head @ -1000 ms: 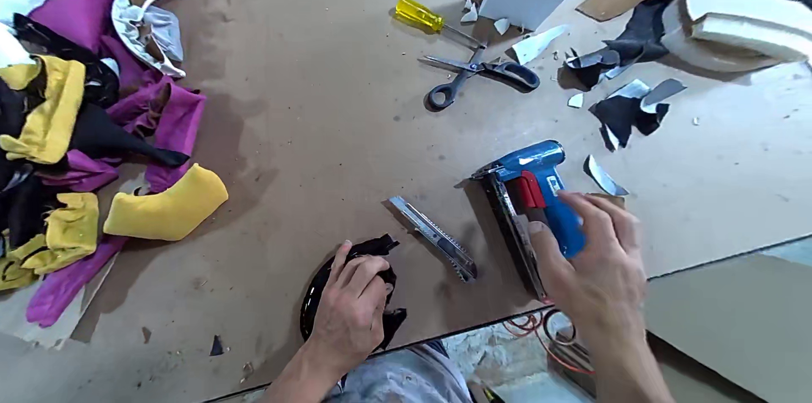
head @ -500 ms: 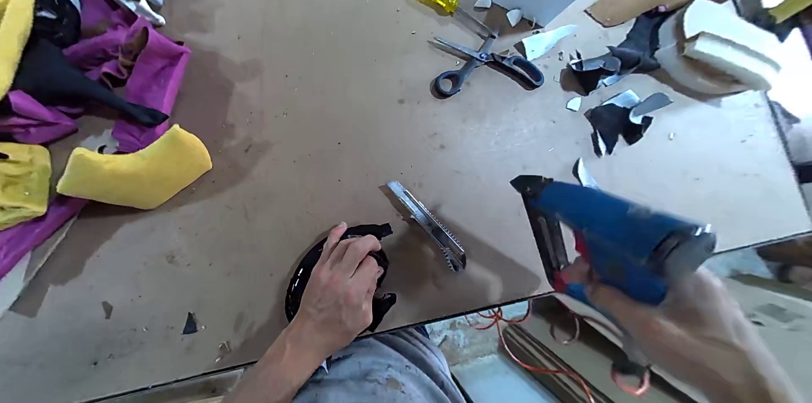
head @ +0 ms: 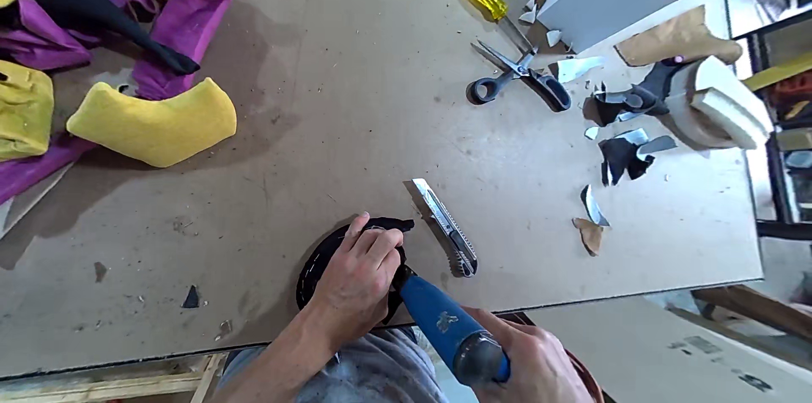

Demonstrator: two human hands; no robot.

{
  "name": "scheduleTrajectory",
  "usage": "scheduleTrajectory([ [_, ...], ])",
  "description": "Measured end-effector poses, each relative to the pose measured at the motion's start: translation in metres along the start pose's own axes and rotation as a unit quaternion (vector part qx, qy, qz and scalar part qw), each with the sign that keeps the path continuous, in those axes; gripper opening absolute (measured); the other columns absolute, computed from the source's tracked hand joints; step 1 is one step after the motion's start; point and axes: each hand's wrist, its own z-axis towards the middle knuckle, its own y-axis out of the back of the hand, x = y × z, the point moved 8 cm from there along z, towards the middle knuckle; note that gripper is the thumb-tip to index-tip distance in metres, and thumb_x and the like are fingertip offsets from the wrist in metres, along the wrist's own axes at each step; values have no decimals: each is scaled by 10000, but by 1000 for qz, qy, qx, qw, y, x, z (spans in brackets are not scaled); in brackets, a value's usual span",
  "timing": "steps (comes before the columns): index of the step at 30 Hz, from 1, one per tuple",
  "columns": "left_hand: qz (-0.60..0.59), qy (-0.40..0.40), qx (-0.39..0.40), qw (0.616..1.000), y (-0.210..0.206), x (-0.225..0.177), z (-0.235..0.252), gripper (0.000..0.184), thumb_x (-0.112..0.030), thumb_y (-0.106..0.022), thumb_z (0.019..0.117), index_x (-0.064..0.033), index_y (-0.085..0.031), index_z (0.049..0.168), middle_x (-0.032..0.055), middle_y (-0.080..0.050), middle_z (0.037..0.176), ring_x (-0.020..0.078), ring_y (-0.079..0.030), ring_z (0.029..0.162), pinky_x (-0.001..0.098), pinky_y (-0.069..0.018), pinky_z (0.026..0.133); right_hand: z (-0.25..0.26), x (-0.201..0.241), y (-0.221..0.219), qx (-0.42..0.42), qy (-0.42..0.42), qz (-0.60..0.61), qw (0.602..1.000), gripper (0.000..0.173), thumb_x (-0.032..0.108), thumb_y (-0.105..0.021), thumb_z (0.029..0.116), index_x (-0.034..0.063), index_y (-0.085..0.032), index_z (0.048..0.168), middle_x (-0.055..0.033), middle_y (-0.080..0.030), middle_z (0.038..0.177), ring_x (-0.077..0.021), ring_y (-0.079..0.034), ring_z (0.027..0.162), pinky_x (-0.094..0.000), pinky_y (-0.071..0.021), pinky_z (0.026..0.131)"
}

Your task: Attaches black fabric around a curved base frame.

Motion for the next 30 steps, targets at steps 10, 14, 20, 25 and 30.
scheduleTrajectory([
  [10, -15, -2, -51, 999, 7, -2, -3, 383, -361, -486, 1000, -153, -717, 1225, 43, -688, 1241, 173, -635, 1221, 529, -367, 1203, -43, -47, 42, -78, -40, 35, 996, 292, 314, -746, 845, 92, -749, 1033, -88, -749, 782, -192, -726, 681, -454, -571, 592],
  [14, 0, -1, -82, 997, 7, 0, -3, 248, -331, -587, 1027, -178, -772, 1091, 9, -731, 1139, 153, -677, 1154, 527, -405, 1184, -31, -49, 37, -81, -26, 38, 996, 329, 324, -739, 825, 126, -766, 1086, -81, -748, 781, -222, -712, 657, -482, -546, 561],
  [20, -13, -25, -71, 997, 6, -4, -4, 192, -158, -553, 1028, -93, -729, 985, 36, -736, 1151, 184, -655, 1220, 548, -373, 1200, -16, -39, 29, -107, 21, 53, 993, 345, 406, -699, 853, 164, -756, 1092, -22, -744, 775, -131, -696, 651, -384, -541, 540],
  [25, -14, -16, -56, 998, 3, -2, -4, 152, -120, -556, 1007, -80, -702, 1009, 40, -722, 1157, 180, -656, 1211, 528, -377, 1204, 1, -27, 31, -58, 42, 8, 997, 361, 412, -691, 838, 193, -754, 1117, -9, -756, 811, -151, -711, 669, -422, -541, 526],
  [30, -18, -9, -56, 998, 2, -2, -4, 151, -113, -550, 1012, -73, -695, 1015, 44, -724, 1165, 174, -655, 1216, 502, -381, 1210, 12, -17, 26, -12, 68, -24, 997, 379, 405, -711, 816, 208, -753, 1137, -6, -750, 792, -174, -707, 647, -442, -529, 501],
])
